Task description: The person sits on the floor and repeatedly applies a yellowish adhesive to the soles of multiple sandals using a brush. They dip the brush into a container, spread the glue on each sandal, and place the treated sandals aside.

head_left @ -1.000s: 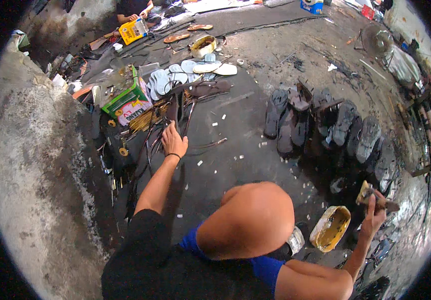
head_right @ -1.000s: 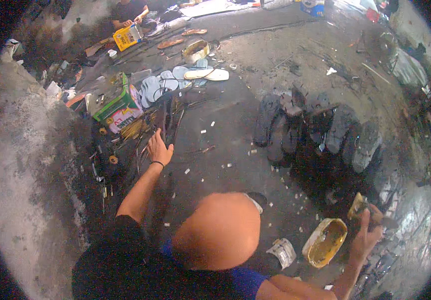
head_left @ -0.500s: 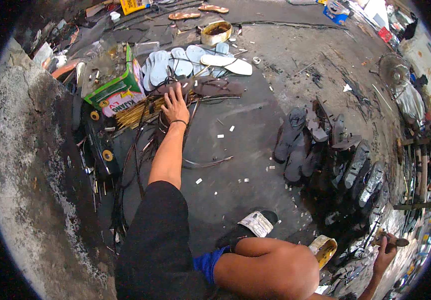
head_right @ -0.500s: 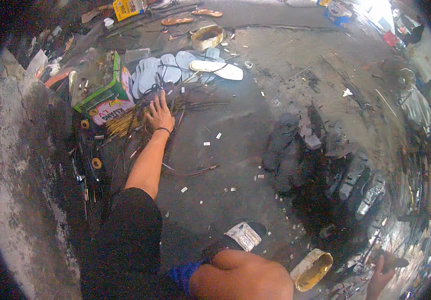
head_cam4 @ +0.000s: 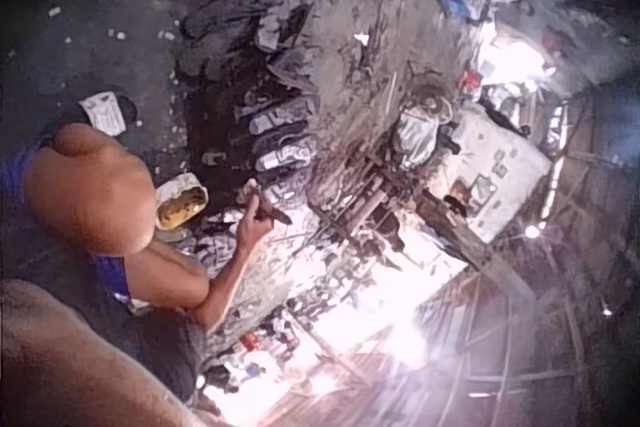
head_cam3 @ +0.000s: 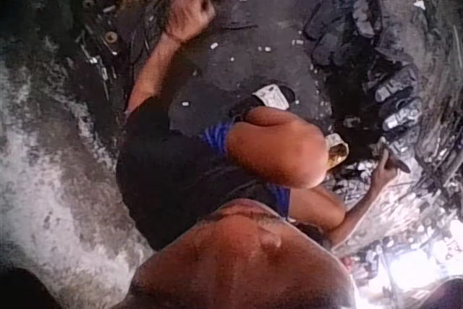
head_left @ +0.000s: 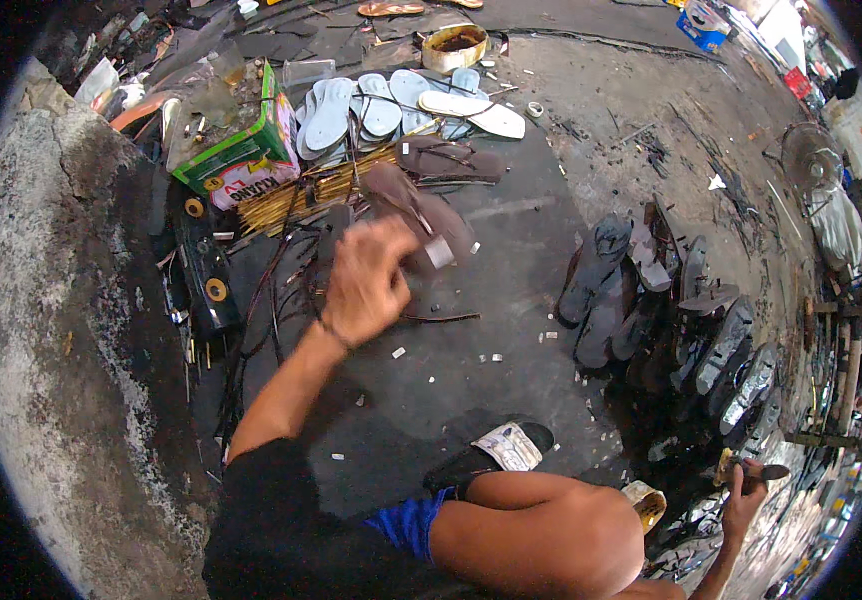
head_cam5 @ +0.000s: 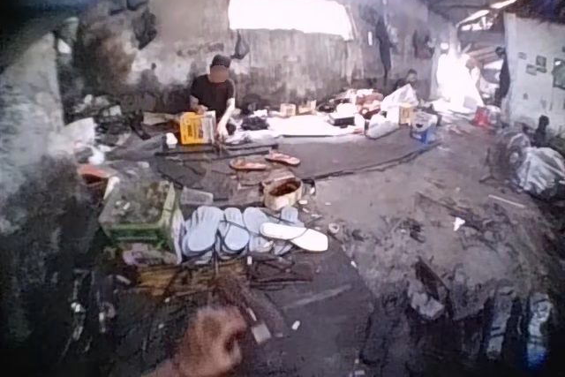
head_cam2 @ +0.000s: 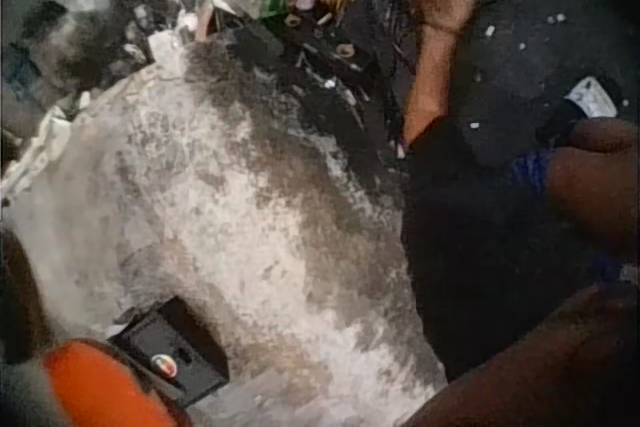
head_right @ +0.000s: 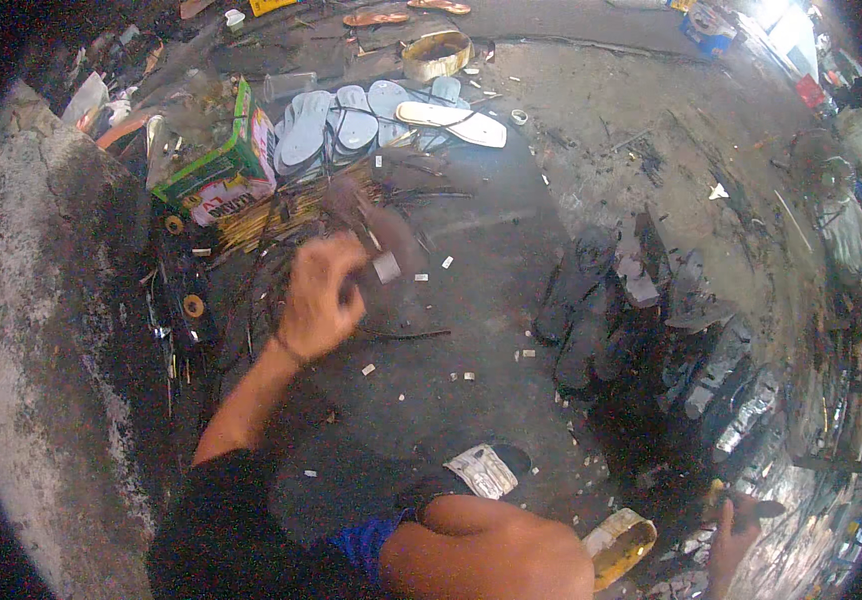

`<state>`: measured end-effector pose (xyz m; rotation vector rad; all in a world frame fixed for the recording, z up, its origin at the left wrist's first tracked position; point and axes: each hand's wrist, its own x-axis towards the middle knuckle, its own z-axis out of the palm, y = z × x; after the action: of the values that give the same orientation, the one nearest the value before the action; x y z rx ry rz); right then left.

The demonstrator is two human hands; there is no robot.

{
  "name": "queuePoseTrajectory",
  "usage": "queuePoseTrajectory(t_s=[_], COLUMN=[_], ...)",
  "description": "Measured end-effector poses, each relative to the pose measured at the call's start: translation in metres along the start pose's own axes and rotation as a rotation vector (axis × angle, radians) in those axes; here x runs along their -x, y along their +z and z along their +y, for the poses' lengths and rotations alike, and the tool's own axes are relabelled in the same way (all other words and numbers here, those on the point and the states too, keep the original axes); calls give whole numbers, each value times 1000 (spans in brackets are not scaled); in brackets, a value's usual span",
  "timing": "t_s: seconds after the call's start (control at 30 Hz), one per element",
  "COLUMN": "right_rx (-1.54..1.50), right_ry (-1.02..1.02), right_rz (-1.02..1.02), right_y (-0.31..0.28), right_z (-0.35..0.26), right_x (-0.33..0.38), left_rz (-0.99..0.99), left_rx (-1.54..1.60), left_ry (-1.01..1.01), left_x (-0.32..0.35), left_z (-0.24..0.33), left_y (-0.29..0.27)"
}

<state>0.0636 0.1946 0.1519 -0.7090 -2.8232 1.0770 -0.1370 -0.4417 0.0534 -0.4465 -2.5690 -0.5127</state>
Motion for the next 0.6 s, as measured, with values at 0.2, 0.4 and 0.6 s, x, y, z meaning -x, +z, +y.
queuePoseTrajectory(t_s=[0.2,0.4,0.6], right_rx=[9,57,234], right_ry=[-12,56,-14], right_rz=[3,77,105], right_y=[23,-2,-11], right_z=[6,41,105], right_x=[-13,-3,8], left_rz=[-533,-396,-116], left_rx=[255,606,-421], left_ry=[234,149,6], left_x=[129,-1,-113], left_z=[86,53,-121], left_y=[57,75,246])
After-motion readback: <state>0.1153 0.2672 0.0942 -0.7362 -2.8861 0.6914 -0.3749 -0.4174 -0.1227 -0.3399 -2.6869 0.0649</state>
